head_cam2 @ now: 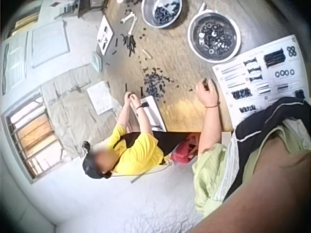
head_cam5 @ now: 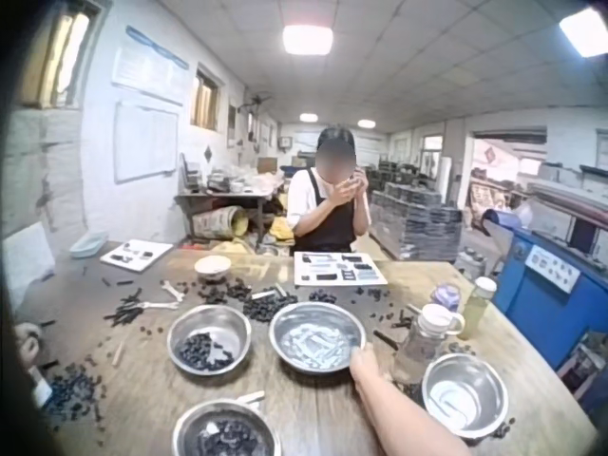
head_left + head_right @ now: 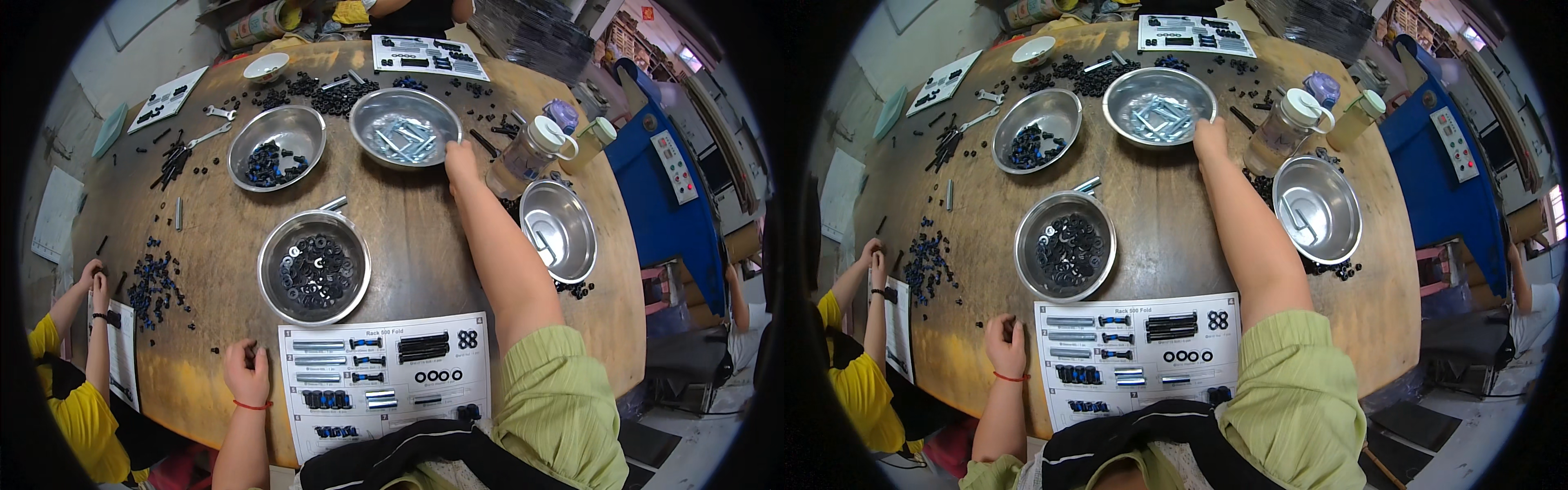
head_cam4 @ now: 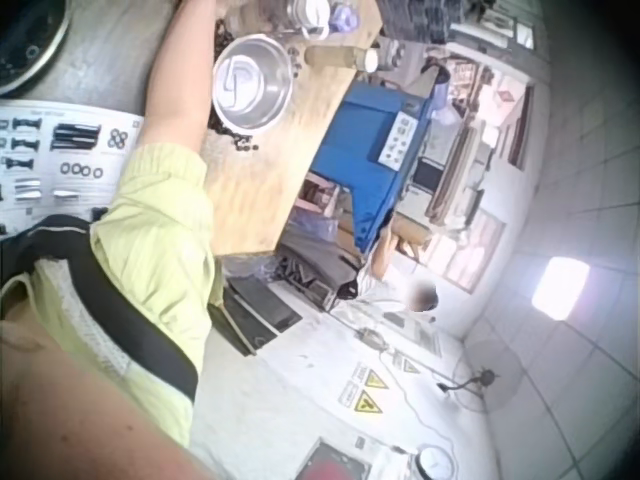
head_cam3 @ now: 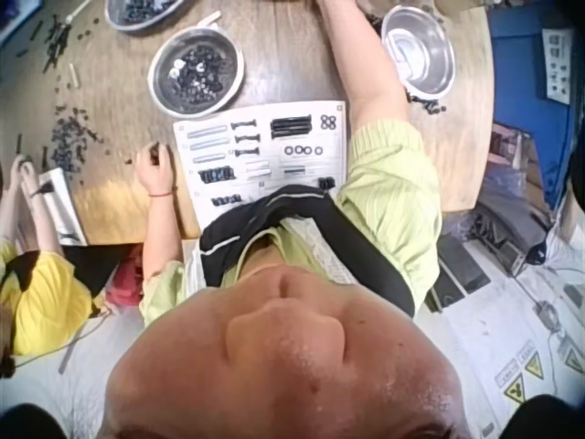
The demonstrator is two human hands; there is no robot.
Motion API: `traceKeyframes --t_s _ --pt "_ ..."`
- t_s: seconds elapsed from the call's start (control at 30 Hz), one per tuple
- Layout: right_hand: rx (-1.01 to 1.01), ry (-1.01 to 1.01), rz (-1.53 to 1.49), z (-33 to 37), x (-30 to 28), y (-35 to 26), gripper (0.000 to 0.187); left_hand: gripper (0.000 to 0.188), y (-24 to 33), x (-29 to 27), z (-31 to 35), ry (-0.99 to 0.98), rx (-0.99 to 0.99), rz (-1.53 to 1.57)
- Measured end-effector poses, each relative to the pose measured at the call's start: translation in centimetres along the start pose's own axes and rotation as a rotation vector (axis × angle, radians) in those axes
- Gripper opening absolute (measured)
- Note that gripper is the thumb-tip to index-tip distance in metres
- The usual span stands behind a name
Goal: The person assembles small mechanical parts, including bolts, nuts, and washers, by hand at a workbench. They place the components onto a printed layout sheet, following a visual guide, while other workers perform similar tasks nearby.
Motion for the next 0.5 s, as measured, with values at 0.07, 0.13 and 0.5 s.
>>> traceKeyframes --t_s 0.07,0.13,0.5 --pt "-0.084 0.018 0.123 0.2 -0.5 -1.4 0.046 0.018 0.3 -0.1 0.1 0.004 -0.031 -0.023" --pt "-0.258 0.292 0.441 -1.5 -2.0 -2.5 0.045 0.018 0.2 0.1 0.0 -0.007 -0.048 -0.032" --pt "-0.314 0.258 1.021 -5.2 -0.9 -3.9 0.024 0.018 0.3 0.0 -0.1 -0.004 0.014 -0.044"
Point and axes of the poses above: each hand's wrist, its own z-axis away from the middle knuckle, its own x-axis out of the palm, y = z × x, the point moved 10 cm from there along -z, towards the middle knuckle, and after that the axes turned 14 degrees about z, right-handed, at the moved point
